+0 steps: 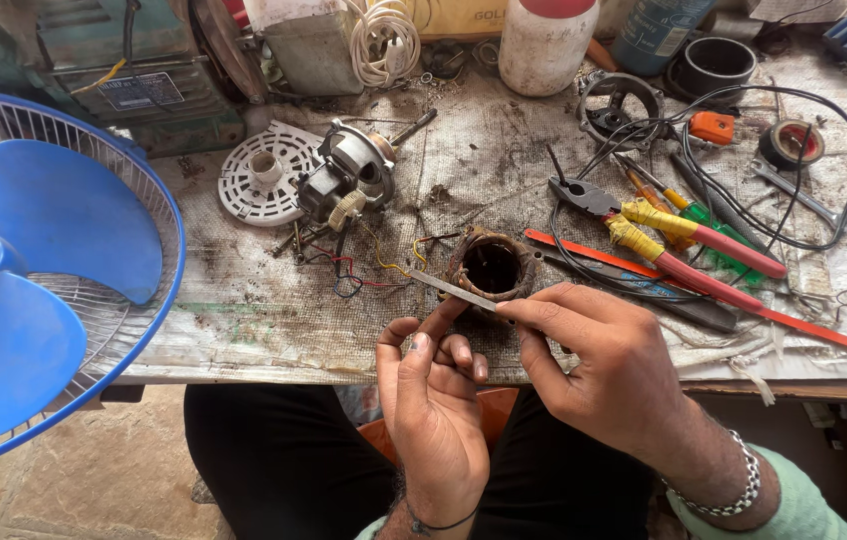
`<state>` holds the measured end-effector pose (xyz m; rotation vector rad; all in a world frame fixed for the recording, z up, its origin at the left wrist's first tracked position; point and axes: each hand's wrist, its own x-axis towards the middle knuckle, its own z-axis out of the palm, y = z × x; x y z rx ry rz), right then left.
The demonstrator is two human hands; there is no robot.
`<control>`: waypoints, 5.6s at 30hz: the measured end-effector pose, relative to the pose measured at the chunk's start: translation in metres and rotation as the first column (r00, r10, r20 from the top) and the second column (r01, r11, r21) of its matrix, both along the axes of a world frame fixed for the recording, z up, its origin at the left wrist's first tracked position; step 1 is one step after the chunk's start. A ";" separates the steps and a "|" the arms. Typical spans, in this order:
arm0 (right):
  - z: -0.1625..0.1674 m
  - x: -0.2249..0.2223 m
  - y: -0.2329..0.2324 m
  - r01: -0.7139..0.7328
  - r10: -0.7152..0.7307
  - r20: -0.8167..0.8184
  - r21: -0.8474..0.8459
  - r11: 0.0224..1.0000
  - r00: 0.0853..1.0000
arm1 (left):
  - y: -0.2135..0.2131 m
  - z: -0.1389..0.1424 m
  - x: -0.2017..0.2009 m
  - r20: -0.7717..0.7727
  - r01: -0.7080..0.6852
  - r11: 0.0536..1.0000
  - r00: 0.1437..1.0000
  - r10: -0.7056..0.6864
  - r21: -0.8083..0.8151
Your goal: The person holds a small cylindrical motor component on a cluttered workbench and files its edges and inner rim using a flat file, rotating the part between strokes. They continue filing around the rim, then set the file down and reposition the component on the bench.
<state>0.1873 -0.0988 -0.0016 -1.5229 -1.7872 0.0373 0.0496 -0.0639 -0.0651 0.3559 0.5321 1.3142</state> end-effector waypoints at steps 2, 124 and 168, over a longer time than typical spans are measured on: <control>-0.003 -0.001 0.001 -0.010 0.010 0.010 0.009 1.000 1.000 | 0.000 -0.001 0.000 0.013 0.003 1.000 1.000 -0.003 0.013; -0.015 0.002 -0.018 0.037 -0.049 0.069 0.167 0.985 0.996 | 0.000 -0.007 -0.003 0.050 0.006 1.000 0.999 -0.007 0.006; -0.001 0.029 -0.025 0.090 -0.277 -0.673 -0.300 0.950 0.686 | 0.001 -0.007 -0.004 0.025 0.012 1.000 1.000 -0.012 -0.001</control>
